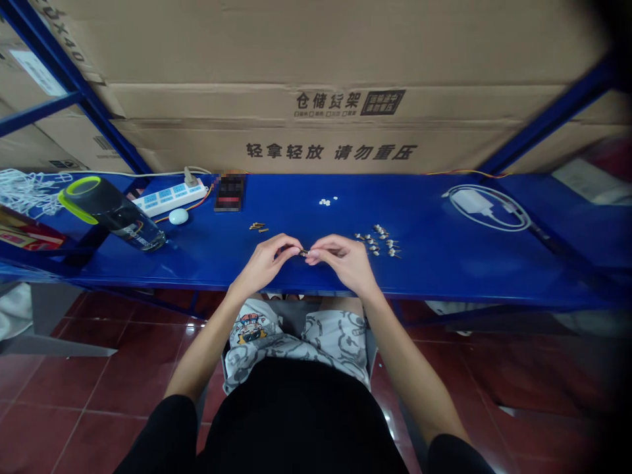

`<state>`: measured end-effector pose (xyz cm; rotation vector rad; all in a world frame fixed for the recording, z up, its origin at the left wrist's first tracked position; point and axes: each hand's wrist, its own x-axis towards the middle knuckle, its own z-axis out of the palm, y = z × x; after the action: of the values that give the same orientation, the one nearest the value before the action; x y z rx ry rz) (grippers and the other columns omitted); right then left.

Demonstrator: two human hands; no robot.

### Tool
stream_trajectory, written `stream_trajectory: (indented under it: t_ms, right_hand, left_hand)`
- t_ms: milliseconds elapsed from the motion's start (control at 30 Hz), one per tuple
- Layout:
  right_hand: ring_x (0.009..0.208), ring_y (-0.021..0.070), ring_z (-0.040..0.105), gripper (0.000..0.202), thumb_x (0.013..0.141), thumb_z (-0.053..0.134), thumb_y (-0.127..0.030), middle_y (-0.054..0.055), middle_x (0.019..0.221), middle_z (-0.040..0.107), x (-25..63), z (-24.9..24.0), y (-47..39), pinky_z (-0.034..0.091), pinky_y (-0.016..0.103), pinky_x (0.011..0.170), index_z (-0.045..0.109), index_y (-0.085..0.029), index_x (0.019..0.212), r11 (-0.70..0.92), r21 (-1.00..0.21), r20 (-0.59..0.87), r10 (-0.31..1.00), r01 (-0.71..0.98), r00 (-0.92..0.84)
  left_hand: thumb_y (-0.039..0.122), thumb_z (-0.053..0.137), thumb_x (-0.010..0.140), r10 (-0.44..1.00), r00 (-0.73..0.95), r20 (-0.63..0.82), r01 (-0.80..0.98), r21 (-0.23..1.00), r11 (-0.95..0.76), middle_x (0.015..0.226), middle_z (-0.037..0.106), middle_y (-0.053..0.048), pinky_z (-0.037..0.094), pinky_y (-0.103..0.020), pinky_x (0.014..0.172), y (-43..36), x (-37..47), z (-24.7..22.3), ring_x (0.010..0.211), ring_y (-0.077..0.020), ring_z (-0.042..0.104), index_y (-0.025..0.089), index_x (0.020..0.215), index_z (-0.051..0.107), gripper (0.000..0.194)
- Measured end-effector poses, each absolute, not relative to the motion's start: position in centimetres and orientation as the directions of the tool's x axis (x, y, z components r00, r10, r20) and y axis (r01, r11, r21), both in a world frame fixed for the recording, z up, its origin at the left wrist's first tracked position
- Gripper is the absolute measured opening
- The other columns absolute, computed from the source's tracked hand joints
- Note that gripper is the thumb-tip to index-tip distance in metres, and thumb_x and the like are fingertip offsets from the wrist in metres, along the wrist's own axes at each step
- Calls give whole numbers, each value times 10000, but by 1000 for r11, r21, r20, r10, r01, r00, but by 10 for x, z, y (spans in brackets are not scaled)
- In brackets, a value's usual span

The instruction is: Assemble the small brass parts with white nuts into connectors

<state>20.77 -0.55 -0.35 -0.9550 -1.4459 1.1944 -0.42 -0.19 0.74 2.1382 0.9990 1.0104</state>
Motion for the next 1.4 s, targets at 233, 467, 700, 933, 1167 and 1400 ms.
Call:
stream_trajectory:
  t_ms: [233,467,700,933,1167,1400]
  right_hand:
    - [696,222,765,206,819,789,-400,42,780,785,205,-4,-8,651,389,717,733,-206,860,251,-968,250,957,-10,-148]
    - [755,228,774,143,846,769,-348,28,816,790,203,0,-8,666,401,746,741,-221,907,283,-958,287,953,-52,-97]
    - [755,200,755,172,874,730,-387,22,839,776,204,-9,-4,654,381,756,760,-223,918,335,-935,325,940,116,-102]
    - [793,206,758,177,843,756,-362,34,923,791,206,-7,-4,643,376,767,784,-233,960,326,-942,315,941,81,-124]
    - [891,225,749,139,850,751,-355,31,945,801,210,-1,-6,595,377,862,799,-248,924,410,-875,372,910,258,-184]
    - [891,224,739,146,908,687,-348,20,973,800,211,-2,-6,565,381,864,797,-268,958,442,-839,390,895,316,-216]
  left_hand:
    - [329,563,1019,826,384,413,331,773,-541,967,716,-29,490,-265,782,-2,-2,7,873,-164,656,200,998,684,178]
    - [326,590,1008,825,293,484,331,758,-562,954,724,-30,489,-261,741,-4,9,6,830,-150,641,196,990,696,169]
    - [314,631,988,806,257,534,358,722,-592,936,737,-15,465,-253,695,-1,8,-2,797,-141,638,207,972,711,134]
    - [313,633,986,761,295,578,375,663,-648,919,739,-24,483,-273,714,-1,8,-5,840,-160,644,209,972,716,134]
    - [366,673,954,737,277,617,307,670,-676,873,747,-35,513,-292,707,-2,9,-3,783,-159,658,202,910,743,184]
    - [393,693,935,761,238,604,343,680,-648,854,740,-22,519,-284,699,-1,8,-5,730,-145,636,214,912,759,192]
